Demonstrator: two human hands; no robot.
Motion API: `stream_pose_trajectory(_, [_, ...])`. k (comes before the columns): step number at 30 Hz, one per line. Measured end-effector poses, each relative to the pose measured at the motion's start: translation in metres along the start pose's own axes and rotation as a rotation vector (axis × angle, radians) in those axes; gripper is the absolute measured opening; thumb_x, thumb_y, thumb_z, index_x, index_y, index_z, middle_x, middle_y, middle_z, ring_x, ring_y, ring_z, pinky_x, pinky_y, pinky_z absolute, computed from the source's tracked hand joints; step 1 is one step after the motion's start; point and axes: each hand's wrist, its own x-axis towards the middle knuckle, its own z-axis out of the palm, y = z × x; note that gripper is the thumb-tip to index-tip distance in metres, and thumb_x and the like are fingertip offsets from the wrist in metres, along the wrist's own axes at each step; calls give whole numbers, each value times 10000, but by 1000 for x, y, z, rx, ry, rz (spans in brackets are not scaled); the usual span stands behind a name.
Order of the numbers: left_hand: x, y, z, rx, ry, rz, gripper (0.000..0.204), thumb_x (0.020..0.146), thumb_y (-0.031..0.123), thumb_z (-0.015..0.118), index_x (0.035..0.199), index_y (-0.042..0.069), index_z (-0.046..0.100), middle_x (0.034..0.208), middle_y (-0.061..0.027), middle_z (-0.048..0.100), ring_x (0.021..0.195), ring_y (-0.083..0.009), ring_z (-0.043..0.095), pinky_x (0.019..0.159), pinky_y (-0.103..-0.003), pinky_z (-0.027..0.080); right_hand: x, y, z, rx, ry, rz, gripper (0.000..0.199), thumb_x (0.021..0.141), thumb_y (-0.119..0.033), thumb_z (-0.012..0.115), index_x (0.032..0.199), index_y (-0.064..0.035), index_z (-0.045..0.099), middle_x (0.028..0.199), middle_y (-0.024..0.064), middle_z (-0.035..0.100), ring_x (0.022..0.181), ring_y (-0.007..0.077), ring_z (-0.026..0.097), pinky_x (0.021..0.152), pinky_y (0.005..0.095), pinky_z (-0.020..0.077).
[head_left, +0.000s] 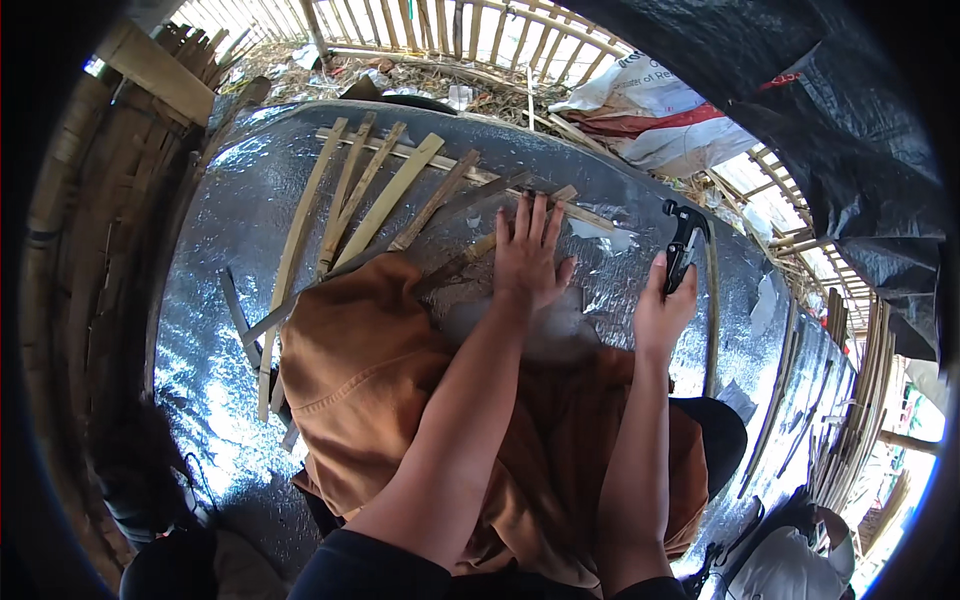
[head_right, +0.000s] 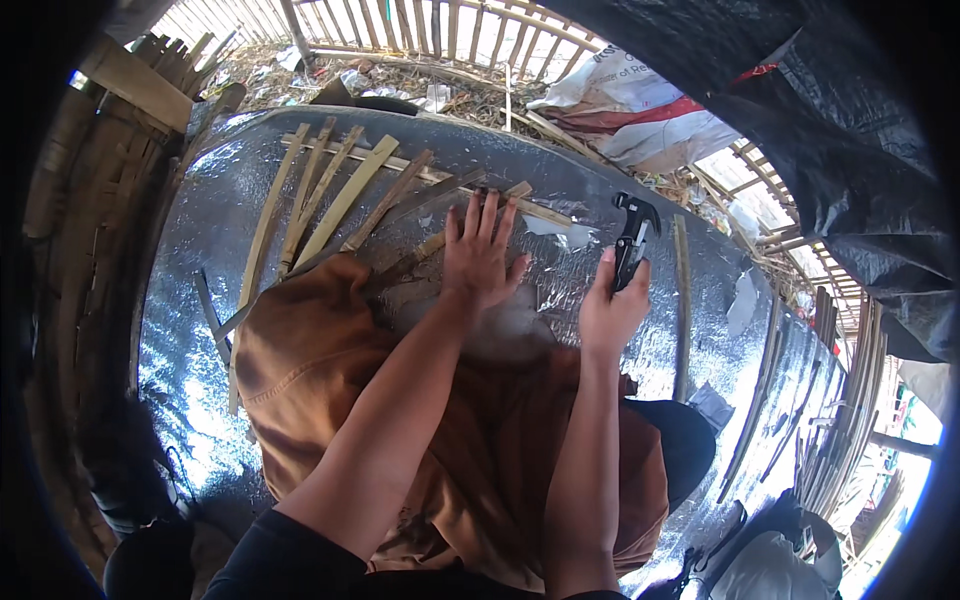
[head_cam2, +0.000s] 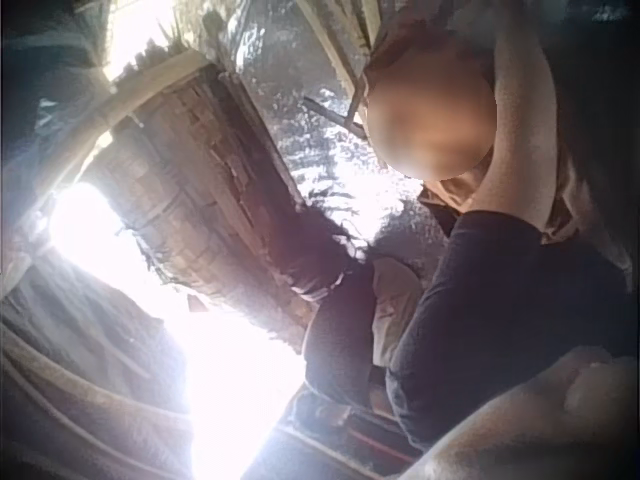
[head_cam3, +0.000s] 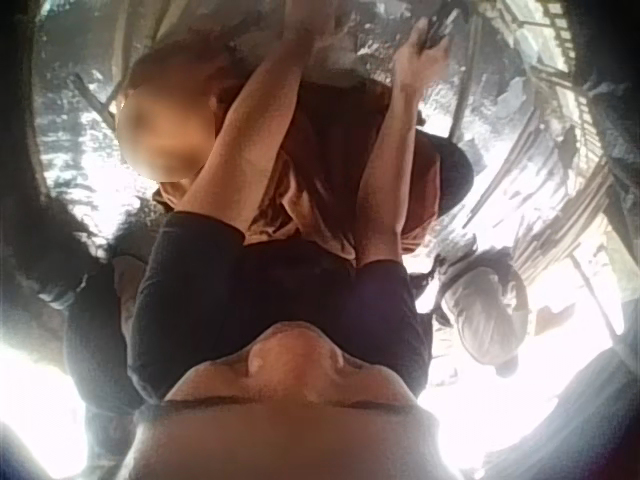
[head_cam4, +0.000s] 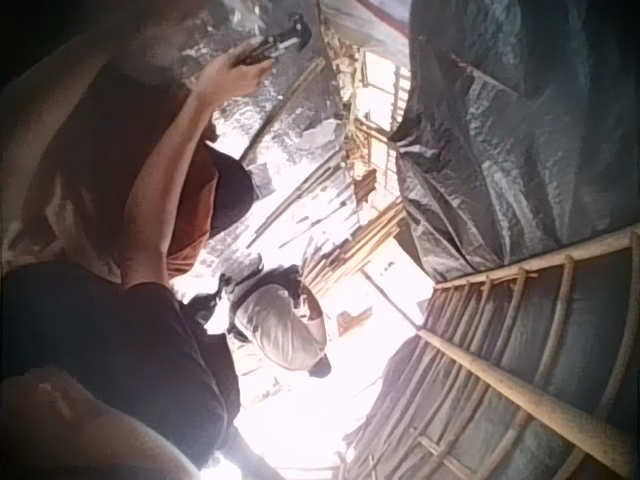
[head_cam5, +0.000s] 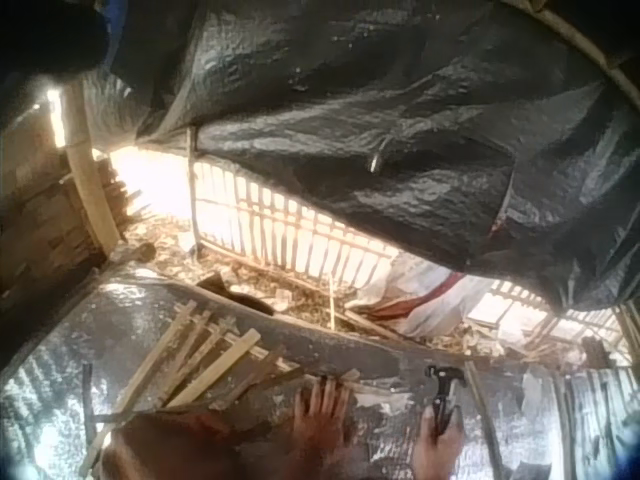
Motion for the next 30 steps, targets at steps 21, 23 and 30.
stream_pose_trajectory(21, [20, 13, 25, 29, 137, 350, 610, 932, 269, 599, 1494, 78, 459, 1467, -126, 495, 1336, -326, 490, 1083, -578, 401, 3, 117, 29, 201, -106, 609, 331, 957, -335, 697, 929, -9, 648, 758, 116, 666, 691, 266, 659, 650, 432, 487])
stream_pose_trajectory(23, [23, 18, 23, -50, 157, 289, 525, 901, 175, 609, 1406, 55, 530, 1387, -111, 552, 1211, -324, 566, 997, -509, 477, 4, 120, 31, 170, -112, 586, 347, 954, -351, 694, 940, -7, 651, 788, 142, 683, 737, 308, 686, 684, 436, 503])
stream_pose_trajectory(30, [45, 28, 11, -493, 211, 66, 288, 915, 171, 674, 1181, 64, 661, 1248, -143, 655, 1054, -356, 670, 852, -461, 561, 2, 110, 41, 129, -182, 486, 393, 938, -368, 694, 945, 21, 638, 874, 225, 704, 838, 425, 702, 747, 500, 517])
